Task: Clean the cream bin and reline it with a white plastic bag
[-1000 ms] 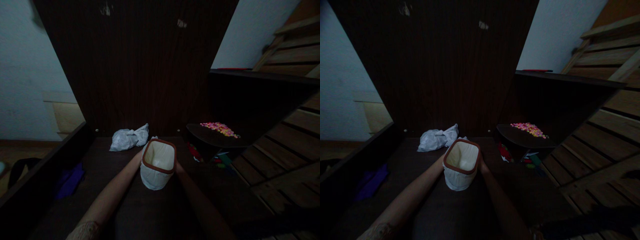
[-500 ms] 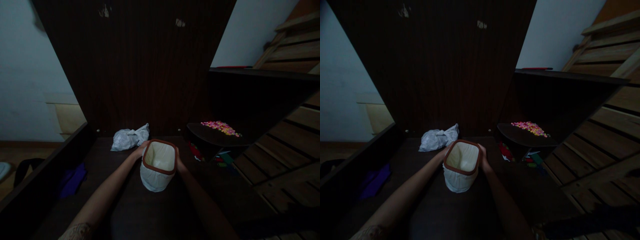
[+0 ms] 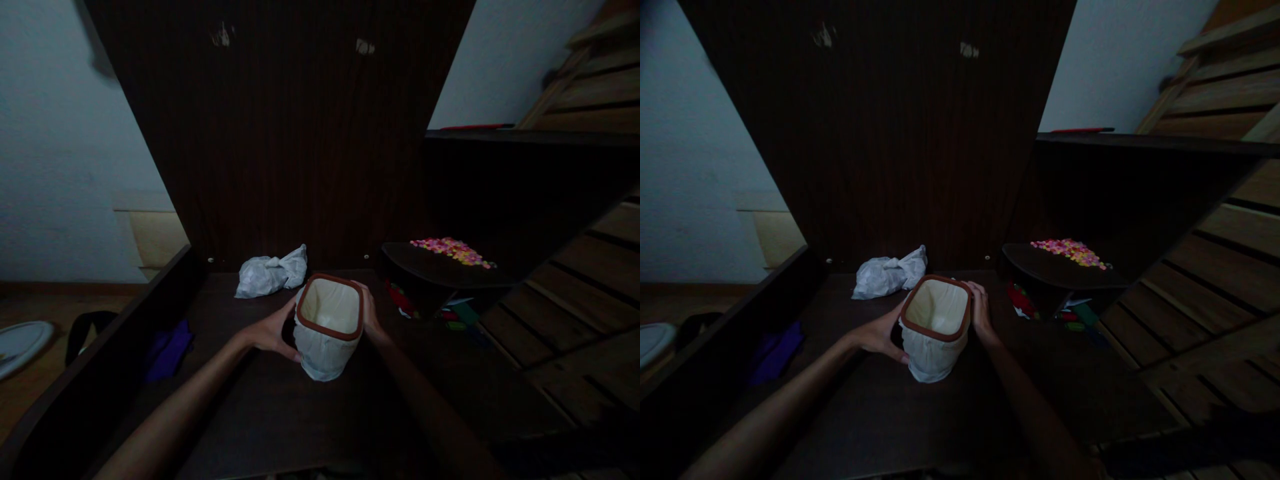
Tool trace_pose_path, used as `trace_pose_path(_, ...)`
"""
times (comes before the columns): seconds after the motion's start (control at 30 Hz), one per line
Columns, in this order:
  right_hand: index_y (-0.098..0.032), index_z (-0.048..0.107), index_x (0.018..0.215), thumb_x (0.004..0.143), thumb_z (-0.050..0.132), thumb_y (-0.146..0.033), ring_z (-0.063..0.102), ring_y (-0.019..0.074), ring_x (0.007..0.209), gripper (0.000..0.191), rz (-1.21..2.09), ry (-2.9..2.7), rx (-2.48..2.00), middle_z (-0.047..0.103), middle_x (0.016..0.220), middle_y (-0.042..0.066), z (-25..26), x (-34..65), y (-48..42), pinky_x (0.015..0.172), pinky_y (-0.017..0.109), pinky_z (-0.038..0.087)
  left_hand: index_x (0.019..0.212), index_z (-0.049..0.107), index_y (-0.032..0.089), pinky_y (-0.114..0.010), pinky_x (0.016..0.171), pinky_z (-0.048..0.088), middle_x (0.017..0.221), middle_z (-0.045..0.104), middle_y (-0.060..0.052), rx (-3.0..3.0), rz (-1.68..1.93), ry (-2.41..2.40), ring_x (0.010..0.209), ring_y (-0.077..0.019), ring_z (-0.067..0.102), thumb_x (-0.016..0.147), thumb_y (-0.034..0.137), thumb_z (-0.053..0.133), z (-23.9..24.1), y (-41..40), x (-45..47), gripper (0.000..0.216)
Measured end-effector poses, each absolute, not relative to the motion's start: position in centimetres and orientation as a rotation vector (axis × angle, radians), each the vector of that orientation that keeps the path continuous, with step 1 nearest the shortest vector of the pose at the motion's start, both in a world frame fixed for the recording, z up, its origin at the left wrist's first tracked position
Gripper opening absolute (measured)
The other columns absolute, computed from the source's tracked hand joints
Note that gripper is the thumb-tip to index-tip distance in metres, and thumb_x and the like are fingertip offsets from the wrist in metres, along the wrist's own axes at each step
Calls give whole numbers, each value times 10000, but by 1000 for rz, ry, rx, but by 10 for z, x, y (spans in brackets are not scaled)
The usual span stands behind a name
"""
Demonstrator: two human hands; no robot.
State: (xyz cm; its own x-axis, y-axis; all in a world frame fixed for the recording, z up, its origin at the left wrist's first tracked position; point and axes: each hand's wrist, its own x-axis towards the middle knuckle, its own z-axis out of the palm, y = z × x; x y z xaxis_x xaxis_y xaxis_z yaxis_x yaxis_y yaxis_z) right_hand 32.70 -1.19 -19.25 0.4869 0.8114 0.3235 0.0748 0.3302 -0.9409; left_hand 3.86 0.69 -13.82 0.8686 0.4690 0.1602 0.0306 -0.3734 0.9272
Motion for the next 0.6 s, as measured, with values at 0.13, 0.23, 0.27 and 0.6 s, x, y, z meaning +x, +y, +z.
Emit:
trace_pose_path(0.13,-248,621,1346,871,441,-690,451,325,1410,673,630,-955,-1113,496,1537,96,-185,331,-44,1133,513,375,1622,-23,241,-534,1281,99,1692,134,-181,1975,620,434,1552,-379,177,507,462,975,-154,0,51,1513)
trace_pose_path(0.23,-248,482,1477,724,559,-826,367,358,1476,952,717,-1068,-1070,406,1602,120,-187,326,-73,1178,535,328,1620,-21,225,-539,1272,146,1649,257,-205,1980,697,422,1527,-381,253,524,507,957,-164,1,62,1496)
trace_pose_path(0.27,-255,398,1530,674,613,-841,312,359,1505,1060,771,-1148,-1056,348,1634,118,-188,324,-82,1199,539,296,1619,-15,214,-542,1269,158,1624,305,-214,1981,713,412,1517,-382,275,527,513,955,-167,2,65,1490)
trace_pose_path(0.6,-215,386,1513,474,952,-292,497,364,1381,1186,914,-1284,-1240,540,1477,193,-187,308,-104,1160,567,377,1551,277,144,-569,1248,224,1564,385,-222,2038,833,412,1462,-411,352,560,487,944,-173,-1,95,1243)
